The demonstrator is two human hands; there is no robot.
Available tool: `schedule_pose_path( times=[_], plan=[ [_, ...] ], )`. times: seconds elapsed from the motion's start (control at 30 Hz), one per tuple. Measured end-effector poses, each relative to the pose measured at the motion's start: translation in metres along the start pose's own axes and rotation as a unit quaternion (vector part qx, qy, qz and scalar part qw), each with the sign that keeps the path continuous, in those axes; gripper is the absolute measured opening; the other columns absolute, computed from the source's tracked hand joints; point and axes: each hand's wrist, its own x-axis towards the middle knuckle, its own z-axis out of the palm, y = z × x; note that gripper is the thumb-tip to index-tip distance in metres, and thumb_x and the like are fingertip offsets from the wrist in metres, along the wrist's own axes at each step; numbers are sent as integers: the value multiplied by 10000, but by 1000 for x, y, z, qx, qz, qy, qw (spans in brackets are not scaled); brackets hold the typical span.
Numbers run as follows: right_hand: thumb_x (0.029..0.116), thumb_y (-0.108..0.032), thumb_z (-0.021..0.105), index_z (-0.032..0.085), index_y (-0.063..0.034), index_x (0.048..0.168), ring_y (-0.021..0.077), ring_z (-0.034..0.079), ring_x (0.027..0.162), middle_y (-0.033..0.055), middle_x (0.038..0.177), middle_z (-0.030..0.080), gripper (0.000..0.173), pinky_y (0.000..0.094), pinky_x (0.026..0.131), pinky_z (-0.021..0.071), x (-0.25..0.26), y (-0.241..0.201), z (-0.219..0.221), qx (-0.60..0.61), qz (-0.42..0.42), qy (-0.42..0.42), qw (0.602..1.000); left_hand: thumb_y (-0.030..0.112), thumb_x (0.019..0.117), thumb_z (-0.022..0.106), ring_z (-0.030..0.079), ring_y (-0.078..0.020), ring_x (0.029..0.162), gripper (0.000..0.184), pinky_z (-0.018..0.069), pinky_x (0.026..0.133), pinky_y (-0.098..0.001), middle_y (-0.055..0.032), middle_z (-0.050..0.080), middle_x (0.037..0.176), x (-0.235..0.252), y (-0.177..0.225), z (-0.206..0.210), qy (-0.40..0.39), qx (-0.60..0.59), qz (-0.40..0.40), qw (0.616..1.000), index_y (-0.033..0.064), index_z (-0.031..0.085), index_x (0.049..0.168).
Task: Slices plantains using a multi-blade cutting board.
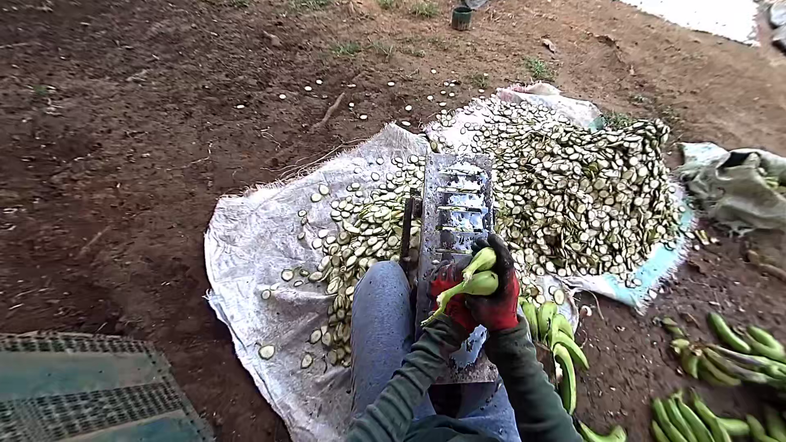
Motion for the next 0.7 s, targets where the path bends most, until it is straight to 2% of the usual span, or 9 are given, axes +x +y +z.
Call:
schedule_pose_path(
  times=[0.13,0.23,0.33,0.43,0.5,0.53,0.57,0.63,0.7],
  plan=[
    [688,-158,798,353,128,1492,143,628,1209,199,1377,606,962,300,1043,525,-12,16,-4,113,153,-5,982,424,748,796,504,-402,1357,825,384,1131,-548,-258,573,1407,-19,8,-26,-2,22,67,997,-31,563,1396],
    [693,-183,850,328,118,1508,172,628,1230,198,1385,604,1014,326,1058,530,-11,14,-7,125,164,-28,978,460,813,743,403,-423,1433,850,309,1166,-571,-272,468,1508,-18,10,-26,-77,67,50,994,-22,490,1465],
    [661,-223,896,460,105,1436,200,673,1161,191,1288,668,948,364,1022,567,-3,14,4,88,119,-19,989,409,879,707,404,-400,1441,717,283,1186,-551,-251,490,1503,-12,-6,-11,-44,31,34,998,-17,539,1431],
    [661,-175,865,510,99,1386,158,681,1095,175,1231,682,852,327,980,575,-11,9,8,55,121,43,990,520,701,817,428,-434,1413,926,311,1165,-596,-273,514,1469,-19,-24,-21,-19,43,93,995,-25,560,1403],
    [654,-138,845,452,143,1398,153,660,1125,196,1274,647,888,304,990,560,-28,0,-12,37,132,72,988,582,679,829,428,-497,1395,1028,308,1154,-619,-336,507,1444,-33,-50,-50,67,4,145,987,-94,537,1396],
    [658,-132,845,426,152,1411,137,647,1148,193,1298,632,907,284,1009,547,-41,-6,-24,24,139,82,987,653,746,746,490,-461,1355,982,346,1151,-593,-310,566,1393,-36,-75,-62,174,-19,178,968,-86,564,1367],
    [664,-132,844,410,144,1426,114,640,1157,175,1311,626,919,263,1018,538,-54,-11,-33,4,146,95,985,626,835,678,504,-418,1348,872,345,1165,-568,-272,590,1377,-35,-100,-78,256,-33,185,948,-55,569,1369],
    [675,-122,834,408,133,1427,89,635,1150,155,1305,625,901,238,1018,531,-67,-14,-40,-45,152,117,980,446,926,637,524,-415,1324,689,358,1157,-549,-298,596,1344,-30,-152,-105,371,-39,156,915,-85,549,1357],
    [702,-119,812,452,136,1423,116,649,1134,202,1301,638,845,261,1007,531,-39,-3,-29,-112,152,115,975,257,939,651,559,-354,1296,635,435,1127,-441,-335,546,1372,-26,-198,-121,405,-100,103,903,-155,463,1384]
  ],
)
